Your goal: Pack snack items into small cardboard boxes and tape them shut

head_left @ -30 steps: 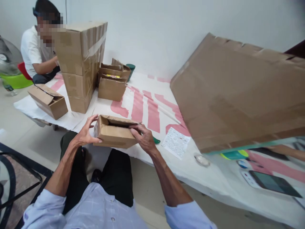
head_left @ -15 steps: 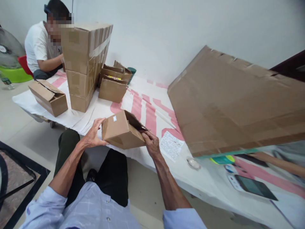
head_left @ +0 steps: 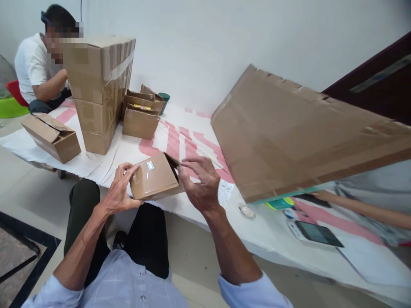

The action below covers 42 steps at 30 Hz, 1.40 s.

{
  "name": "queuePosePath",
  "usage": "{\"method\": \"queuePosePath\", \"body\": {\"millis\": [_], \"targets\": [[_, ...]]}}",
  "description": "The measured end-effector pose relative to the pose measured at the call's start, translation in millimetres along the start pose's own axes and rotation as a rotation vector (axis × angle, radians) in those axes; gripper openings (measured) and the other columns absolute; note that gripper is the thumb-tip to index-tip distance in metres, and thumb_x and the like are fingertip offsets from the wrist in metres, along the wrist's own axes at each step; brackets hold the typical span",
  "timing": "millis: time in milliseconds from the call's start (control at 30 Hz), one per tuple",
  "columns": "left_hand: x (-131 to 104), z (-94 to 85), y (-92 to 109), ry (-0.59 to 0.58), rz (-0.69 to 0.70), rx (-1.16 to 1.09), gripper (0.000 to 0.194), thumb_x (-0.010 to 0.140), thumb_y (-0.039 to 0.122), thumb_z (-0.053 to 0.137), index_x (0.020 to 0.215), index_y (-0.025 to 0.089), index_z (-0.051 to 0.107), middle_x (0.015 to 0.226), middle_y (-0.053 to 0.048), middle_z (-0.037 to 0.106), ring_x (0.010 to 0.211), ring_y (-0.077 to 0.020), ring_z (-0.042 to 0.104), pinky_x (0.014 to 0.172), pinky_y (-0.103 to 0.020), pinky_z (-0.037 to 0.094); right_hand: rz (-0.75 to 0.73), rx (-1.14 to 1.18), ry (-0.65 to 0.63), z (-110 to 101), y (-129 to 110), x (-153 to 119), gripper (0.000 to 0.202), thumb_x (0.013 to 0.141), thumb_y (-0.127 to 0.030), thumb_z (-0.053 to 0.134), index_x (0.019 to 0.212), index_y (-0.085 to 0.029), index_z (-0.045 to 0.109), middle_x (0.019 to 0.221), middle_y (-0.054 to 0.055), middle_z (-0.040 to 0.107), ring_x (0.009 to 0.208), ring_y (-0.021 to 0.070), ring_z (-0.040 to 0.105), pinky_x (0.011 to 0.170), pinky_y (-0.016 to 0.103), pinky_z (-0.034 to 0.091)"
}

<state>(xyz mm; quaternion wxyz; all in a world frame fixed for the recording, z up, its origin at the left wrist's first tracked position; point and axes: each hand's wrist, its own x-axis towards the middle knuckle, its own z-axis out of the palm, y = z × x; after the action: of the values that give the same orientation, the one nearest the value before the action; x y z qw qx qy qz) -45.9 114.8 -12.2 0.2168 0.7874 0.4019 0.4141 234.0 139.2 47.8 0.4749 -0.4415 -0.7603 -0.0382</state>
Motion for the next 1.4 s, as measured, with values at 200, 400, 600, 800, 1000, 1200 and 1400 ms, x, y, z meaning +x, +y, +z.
{"method": "queuePosePath", "body": {"millis": [200,400,600,800,1000,1200,1400], "targets": [[0,8.8,14,0.033,-0.014,0.043,0.113,0.066,0.023,0.09,0.164,0.03,0.036,0.148,-0.017,0.041,0.142,-0.0402,0.046,0.119,-0.059,0.046,-0.207,-0.027,-0.24,8,-33,33,0.025,0.102,-0.024,0.059,0.117,-0.028,0.078,0.119,0.011,0.07,0.118,0.0334,0.059,0.105,0.056,0.052],[1,17.7,21,0.072,-0.007,0.056,0.115,0.061,0.02,0.088,0.163,0.032,0.035,0.148,-0.017,0.041,0.139,-0.0412,0.047,0.117,-0.059,0.047,-0.318,-0.237,-0.408,17,-29,35,0.018,0.102,-0.022,0.059,0.106,-0.025,0.076,0.116,0.012,0.07,0.115,0.0326,0.057,0.098,0.05,0.051],[2,19.1,22,0.063,0.001,0.065,0.112,0.062,0.02,0.087,0.162,0.028,0.036,0.148,-0.018,0.041,0.138,-0.0418,0.046,0.115,-0.059,0.049,-0.342,-0.301,-0.375,17,-29,32,0.017,0.102,-0.02,0.059,0.103,-0.024,0.075,0.113,0.011,0.071,0.11,0.0306,0.058,0.094,0.047,0.05],[2,19.1,23,0.069,-0.006,0.063,0.113,0.061,0.02,0.088,0.162,0.029,0.037,0.148,-0.018,0.041,0.139,-0.042,0.046,0.115,-0.059,0.049,-0.38,-0.318,-0.383,17,-30,33,0.02,0.103,-0.018,0.057,0.096,-0.024,0.075,0.11,0.011,0.071,0.107,0.0292,0.058,0.093,0.046,0.05],[1,18.7,23,0.066,0.002,0.08,0.111,0.063,0.022,0.087,0.161,0.027,0.037,0.148,-0.018,0.041,0.138,-0.0416,0.046,0.115,-0.059,0.049,-0.37,-0.302,-0.4,16,-31,35,0.02,0.102,-0.017,0.058,0.094,-0.023,0.075,0.109,0.011,0.071,0.106,0.0289,0.058,0.093,0.045,0.048],[1,18.6,26,0.056,-0.01,0.099,0.108,0.063,0.021,0.084,0.16,0.024,0.038,0.149,-0.019,0.04,0.137,-0.0405,0.047,0.114,-0.058,0.05,-0.374,-0.352,-0.431,14,-35,36,0.014,0.101,-0.016,0.06,0.102,-0.018,0.074,0.115,0.012,0.072,0.107,0.0286,0.059,0.093,0.043,0.045],[2,19.4,29,0.06,-0.019,0.109,0.107,0.063,0.023,0.084,0.16,0.024,0.039,0.147,-0.019,0.042,0.136,-0.041,0.048,0.113,-0.059,0.049,-0.372,-0.357,-0.426,16,-34,37,0.016,0.102,-0.016,0.057,0.1,-0.019,0.072,0.116,0.013,0.072,0.109,0.029,0.059,0.091,0.042,0.044]]}}
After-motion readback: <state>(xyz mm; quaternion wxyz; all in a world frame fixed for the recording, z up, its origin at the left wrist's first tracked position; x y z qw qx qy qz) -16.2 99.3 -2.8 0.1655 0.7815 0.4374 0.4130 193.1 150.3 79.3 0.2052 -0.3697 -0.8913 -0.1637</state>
